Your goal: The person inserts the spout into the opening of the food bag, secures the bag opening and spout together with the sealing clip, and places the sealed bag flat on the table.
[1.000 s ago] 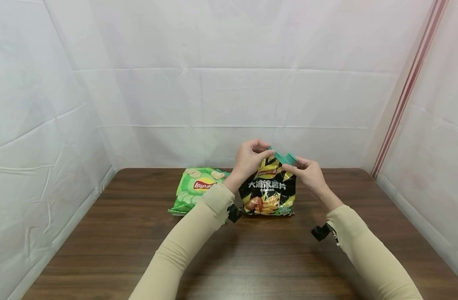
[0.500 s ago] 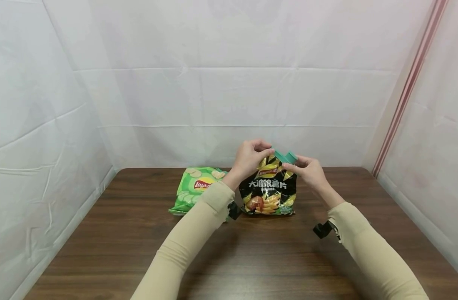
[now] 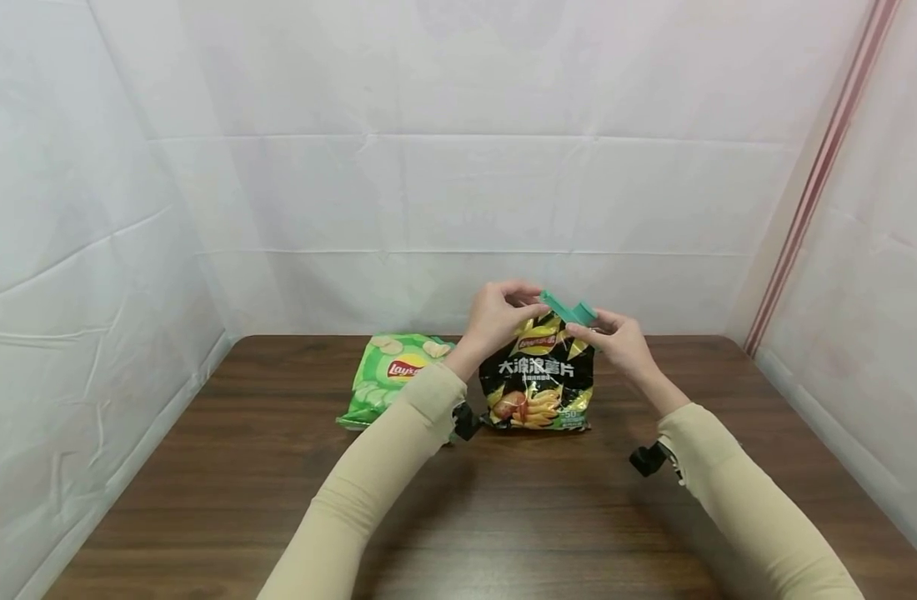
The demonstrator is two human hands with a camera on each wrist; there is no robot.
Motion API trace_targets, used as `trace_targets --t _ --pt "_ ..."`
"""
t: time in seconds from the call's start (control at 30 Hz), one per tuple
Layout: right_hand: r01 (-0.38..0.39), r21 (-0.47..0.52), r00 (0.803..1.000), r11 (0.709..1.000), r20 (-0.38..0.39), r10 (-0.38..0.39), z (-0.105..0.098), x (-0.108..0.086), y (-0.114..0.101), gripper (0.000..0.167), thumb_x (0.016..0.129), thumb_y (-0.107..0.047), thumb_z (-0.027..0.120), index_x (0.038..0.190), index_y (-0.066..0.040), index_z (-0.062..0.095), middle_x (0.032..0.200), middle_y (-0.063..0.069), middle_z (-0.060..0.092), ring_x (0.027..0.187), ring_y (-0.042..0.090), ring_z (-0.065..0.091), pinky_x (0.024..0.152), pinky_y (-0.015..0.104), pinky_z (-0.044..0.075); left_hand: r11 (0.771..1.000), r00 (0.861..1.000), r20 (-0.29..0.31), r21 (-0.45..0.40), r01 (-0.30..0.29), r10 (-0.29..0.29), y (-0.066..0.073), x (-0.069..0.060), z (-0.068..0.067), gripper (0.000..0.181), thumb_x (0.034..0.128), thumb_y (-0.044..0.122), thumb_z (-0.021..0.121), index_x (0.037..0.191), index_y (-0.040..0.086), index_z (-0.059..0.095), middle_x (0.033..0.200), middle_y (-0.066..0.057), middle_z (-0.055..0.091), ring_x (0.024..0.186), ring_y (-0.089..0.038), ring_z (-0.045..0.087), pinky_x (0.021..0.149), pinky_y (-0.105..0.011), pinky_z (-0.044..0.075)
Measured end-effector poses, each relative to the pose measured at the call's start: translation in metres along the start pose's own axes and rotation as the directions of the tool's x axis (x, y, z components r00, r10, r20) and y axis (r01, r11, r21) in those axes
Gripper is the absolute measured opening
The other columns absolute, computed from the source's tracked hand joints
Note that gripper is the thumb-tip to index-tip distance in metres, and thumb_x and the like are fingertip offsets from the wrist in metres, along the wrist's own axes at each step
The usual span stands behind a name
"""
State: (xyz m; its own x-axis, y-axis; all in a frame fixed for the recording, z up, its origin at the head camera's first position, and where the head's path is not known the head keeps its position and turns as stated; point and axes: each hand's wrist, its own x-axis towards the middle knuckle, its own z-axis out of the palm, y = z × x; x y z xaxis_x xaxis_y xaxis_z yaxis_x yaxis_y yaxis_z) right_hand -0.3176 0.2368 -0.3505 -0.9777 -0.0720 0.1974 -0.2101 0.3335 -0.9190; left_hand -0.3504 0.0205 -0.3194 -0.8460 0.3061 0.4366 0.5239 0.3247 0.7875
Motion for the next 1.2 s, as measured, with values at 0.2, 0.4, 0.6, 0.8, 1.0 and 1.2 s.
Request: trace_targets --t 0.2,0.4,0.6,0.8,1.0,1.2 --pt "-0.043 0.016 0.998 0.999 0.039 0.042 -0.003 0.001 0.004 0.068 0.087 -0.039 0.068 0.142 -0.009 0.043 0.118 0.005 0.06 0.095 0.005 0.057 0.074 0.026 0.047 0.995 0.996 -0.037 0.058 0.082 -0.08 -0.008 -0.009 -0.011 0.034 0.0781 0.034 0.078 0.103 0.013 0.072 0.099 -0.002 0.071 0.092 -0.016 0.063 0.078 -0.031 0.052" --pt "-0.088 0.099 0.993 0.991 0.085 0.079 -0.011 0.001 0.012 0.082 0.086 -0.033 0.07 0.15 -0.009 0.025 0.147 0.016 0.041 0.098 0.001 0.056 0.071 0.017 0.049 0.978 0.977 -0.084 0.048 0.202 -0.198 -0.015 -0.017 -0.021 0.043 0.0719 0.031 0.084 0.108 0.013 0.07 0.114 -0.004 0.068 0.11 -0.022 0.059 0.092 -0.038 0.049" --pt "-0.099 0.084 0.989 0.991 0.114 0.089 -0.016 -0.001 0.021 0.079 0.085 -0.031 0.072 0.147 -0.006 0.031 0.147 0.019 0.039 0.105 0.003 0.057 0.083 0.02 0.051 0.954 0.945 -0.134 -0.044 0.296 -0.299 -0.024 -0.026 -0.017 0.049 0.0723 0.029 0.083 0.114 0.012 0.065 0.119 -0.007 0.062 0.11 -0.026 0.058 0.086 -0.039 0.051" --pt "-0.149 0.068 0.983 0.987 0.119 0.14 -0.018 -0.005 0.029 0.076 0.086 -0.031 0.071 0.145 -0.002 0.034 0.142 0.026 0.043 0.092 -0.002 0.062 0.095 0.038 0.049 0.97 0.956 -0.165 -0.041 0.238 -0.241 -0.033 -0.035 -0.012 0.029 0.0809 0.029 0.076 0.074 0.009 0.057 0.058 -0.001 0.044 0.051 -0.013 0.031 0.052 -0.027 0.029" --pt "-0.192 0.061 0.976 0.98 0.117 0.184 -0.016 -0.01 0.039 0.072 0.086 -0.034 0.07 0.141 0.002 0.04 0.138 0.028 0.046 0.108 0.014 0.063 0.101 0.05 0.042 0.969 0.958 -0.156 0.016 0.247 -0.241 -0.038 -0.041 -0.009 0.035 0.0868 0.032 0.07 0.067 0.01 0.051 0.056 -0.002 0.044 0.048 -0.013 0.032 0.049 -0.025 0.029" --pt "-0.275 0.126 0.958 0.953 0.114 0.262 -0.016 -0.014 0.045 0.077 0.087 -0.035 0.069 0.143 0.003 0.035 0.145 0.025 0.039 0.108 0.015 0.063 0.102 0.046 0.041 0.945 0.939 -0.163 0.079 0.318 -0.302 -0.039 -0.044 -0.007 0.02 0.0871 0.026 0.07 0.085 0.006 0.067 0.082 -0.006 0.066 0.076 -0.02 0.061 0.066 -0.033 0.05"
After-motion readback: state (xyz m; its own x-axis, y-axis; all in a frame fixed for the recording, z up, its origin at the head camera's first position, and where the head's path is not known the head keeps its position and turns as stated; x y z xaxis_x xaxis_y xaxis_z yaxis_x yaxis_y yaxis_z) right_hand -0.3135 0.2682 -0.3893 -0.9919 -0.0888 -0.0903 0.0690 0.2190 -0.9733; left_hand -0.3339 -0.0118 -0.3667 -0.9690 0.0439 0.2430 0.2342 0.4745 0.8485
